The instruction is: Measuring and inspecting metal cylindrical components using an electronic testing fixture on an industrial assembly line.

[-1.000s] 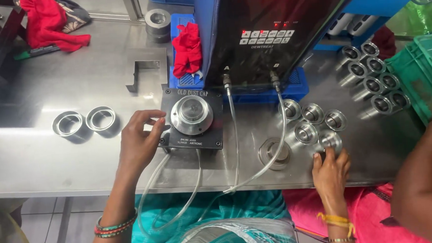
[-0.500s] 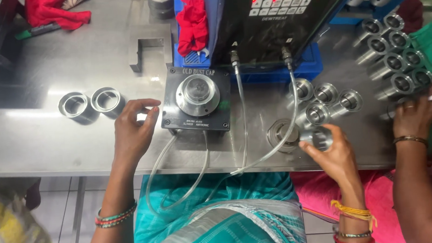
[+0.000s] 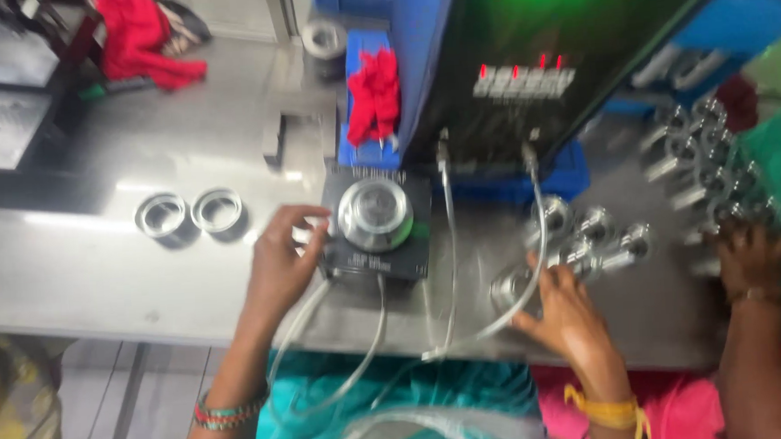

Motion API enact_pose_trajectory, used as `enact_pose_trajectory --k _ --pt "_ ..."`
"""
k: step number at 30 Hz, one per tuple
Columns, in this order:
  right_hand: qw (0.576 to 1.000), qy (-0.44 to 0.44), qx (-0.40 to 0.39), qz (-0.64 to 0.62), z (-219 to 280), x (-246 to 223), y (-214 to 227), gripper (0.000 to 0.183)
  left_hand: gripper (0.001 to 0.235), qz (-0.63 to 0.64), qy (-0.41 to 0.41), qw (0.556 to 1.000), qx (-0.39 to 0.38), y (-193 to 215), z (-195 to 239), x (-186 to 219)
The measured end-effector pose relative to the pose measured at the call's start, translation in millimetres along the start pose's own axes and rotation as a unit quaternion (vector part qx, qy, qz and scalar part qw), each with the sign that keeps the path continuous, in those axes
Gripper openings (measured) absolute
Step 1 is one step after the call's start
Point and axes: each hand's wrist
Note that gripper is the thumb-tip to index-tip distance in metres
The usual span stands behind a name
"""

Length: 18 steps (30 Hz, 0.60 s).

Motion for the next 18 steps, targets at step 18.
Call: enact_pose_trajectory --k 18 --pt "0.948 0.047 0.309 -0.064 10 3 28 0.063 0.09 -0.191 -0.149 0.97 -0.015 -49 -11 27"
Point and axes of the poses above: each hand's wrist, its own z-axis away from the middle knuckle, its own y-axis out of the back of the hand, x = y × z, and after that the axes turned 12 degrees about y, right-handed
